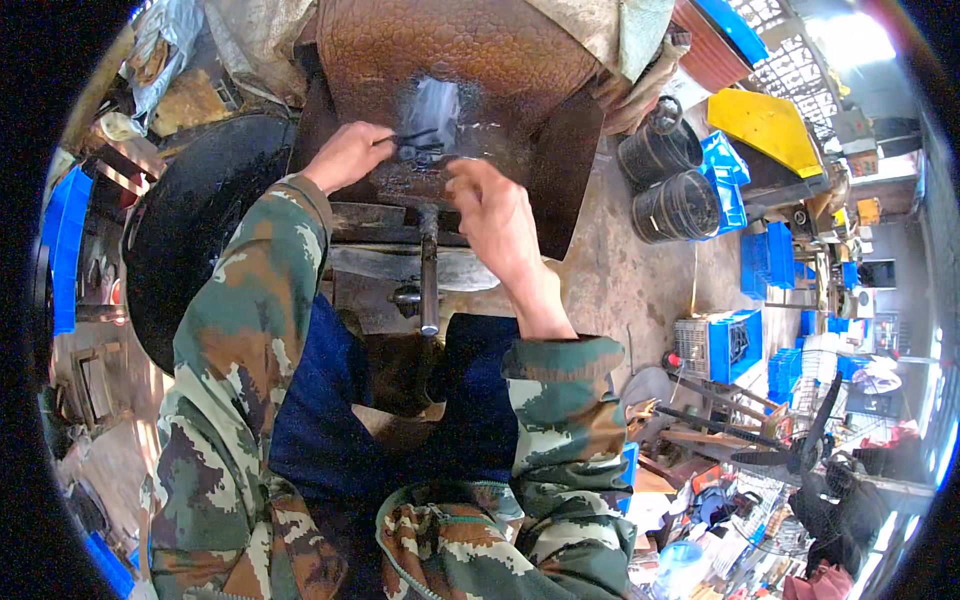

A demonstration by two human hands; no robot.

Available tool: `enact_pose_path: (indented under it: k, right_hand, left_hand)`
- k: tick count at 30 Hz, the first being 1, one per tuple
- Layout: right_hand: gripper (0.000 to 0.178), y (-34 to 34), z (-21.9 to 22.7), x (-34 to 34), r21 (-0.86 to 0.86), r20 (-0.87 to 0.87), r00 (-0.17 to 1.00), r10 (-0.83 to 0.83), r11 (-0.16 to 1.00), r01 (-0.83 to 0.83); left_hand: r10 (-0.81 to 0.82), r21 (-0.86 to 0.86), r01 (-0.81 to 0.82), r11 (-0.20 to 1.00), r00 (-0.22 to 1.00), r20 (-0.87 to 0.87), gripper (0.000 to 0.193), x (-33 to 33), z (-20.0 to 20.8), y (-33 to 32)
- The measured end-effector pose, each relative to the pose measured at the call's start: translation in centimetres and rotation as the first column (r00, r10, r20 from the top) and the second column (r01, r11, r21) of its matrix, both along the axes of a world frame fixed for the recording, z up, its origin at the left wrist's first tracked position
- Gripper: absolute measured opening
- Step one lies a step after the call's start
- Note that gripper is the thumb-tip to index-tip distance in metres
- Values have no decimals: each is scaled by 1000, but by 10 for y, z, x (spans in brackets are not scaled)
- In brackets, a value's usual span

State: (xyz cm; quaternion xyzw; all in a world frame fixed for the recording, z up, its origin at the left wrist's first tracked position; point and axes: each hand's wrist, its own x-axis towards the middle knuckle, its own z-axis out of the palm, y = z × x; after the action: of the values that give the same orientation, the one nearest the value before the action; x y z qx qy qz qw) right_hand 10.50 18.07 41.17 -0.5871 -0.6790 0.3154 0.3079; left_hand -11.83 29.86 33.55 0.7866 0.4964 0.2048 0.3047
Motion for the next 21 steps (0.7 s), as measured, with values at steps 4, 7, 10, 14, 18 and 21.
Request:
enact_pose_path:
  k: [4,7,10,14,18,21]
  right_hand:
    - [35,26,-4,0,-58,-269,953,-135,991,124]
    - [39,37,-8,-7,-133,-521,835,-177,983,125]
    - [40,37,-4,-12,-189,-705,676,-213,976,110]
    - [29,39,-5,-18,-181,-780,600,-179,982,59]
    - [22,37,-5,-16,-163,-830,525,-189,982,95]
    - [25,33,1,-8,-209,-791,573,-215,975,76]
  left_hand:
    - [121,167,-131,977,990,72,24,11,15,-1]
    - [89,-49,-77,996,936,342,25,20,39,-8]
    - [112,-290,59,955,834,540,24,36,53,-29]
    - [183,-460,169,872,758,626,28,44,69,-47]
    - [140,-365,84,927,825,547,29,44,73,-45]
    - [204,-294,-77,953,880,429,36,25,55,-26]
